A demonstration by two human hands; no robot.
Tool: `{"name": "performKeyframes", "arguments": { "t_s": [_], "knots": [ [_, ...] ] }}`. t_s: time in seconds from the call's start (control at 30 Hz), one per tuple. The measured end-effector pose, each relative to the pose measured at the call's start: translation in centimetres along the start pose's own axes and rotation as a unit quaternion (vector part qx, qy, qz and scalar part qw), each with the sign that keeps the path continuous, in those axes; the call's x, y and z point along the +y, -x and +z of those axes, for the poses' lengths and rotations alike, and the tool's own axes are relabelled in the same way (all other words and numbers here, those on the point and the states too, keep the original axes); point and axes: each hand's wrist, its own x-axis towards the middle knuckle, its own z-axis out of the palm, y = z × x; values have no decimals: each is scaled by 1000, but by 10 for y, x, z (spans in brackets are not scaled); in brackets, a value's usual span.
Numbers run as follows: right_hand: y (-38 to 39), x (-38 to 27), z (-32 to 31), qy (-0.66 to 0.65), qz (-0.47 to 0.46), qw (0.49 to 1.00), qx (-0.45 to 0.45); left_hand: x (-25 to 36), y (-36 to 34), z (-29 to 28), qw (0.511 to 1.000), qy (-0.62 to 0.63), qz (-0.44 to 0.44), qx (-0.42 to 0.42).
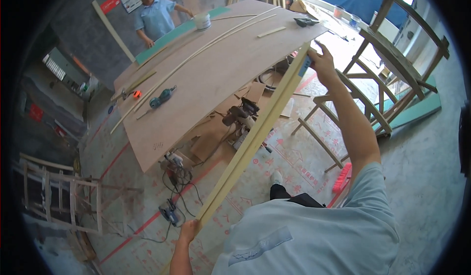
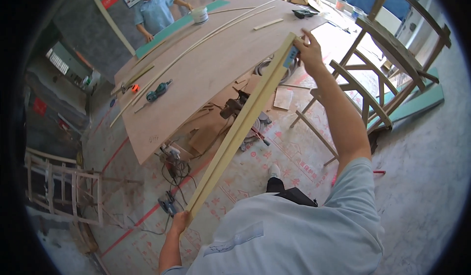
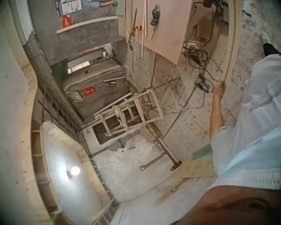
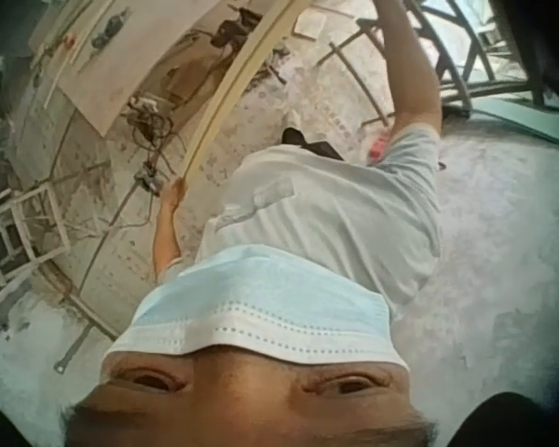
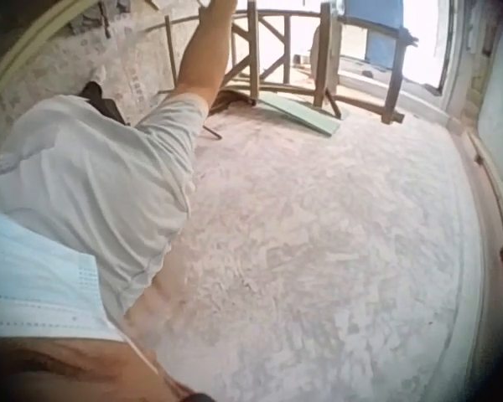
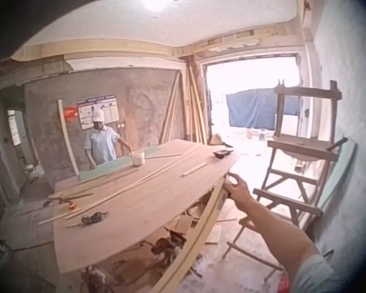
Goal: Cutting and preparing wooden strips using a miter saw and a nail gun for a construction project.
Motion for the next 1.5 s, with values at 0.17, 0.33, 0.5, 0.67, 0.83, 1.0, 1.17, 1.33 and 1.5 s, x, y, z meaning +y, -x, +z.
{"name": "performKeyframes", "arguments": {
  "t_s": [0.17,0.33,0.5,0.67,0.83,1.0,1.17,1.33,1.5],
  "knots": [
    [20,4,-15,56,54,994,-78,-8,8,9,998,-23,15,57],
    [32,11,-36,195,71,976,-71,-12,11,13,998,-43,5,44],
    [38,25,-63,350,13,933,-76,-30,6,28,998,-39,-27,34],
    [36,62,-109,292,50,949,-109,-52,-17,27,996,42,-74,1],
    [21,81,-149,172,144,970,-98,-33,-30,17,1000,-9,-13,-18],
    [0,74,-165,276,127,947,-101,-8,-41,22,997,-4,-64,-33],
    [-1,59,-167,293,128,942,-97,-14,-56,36,997,7,-66,-30],
    [4,42,-154,325,128,931,-108,-23,-71,51,998,28,-55,16],
    [23,32,-137,236,130,958,-95,-27,-54,58,990,-40,61,124]
  ]
}}
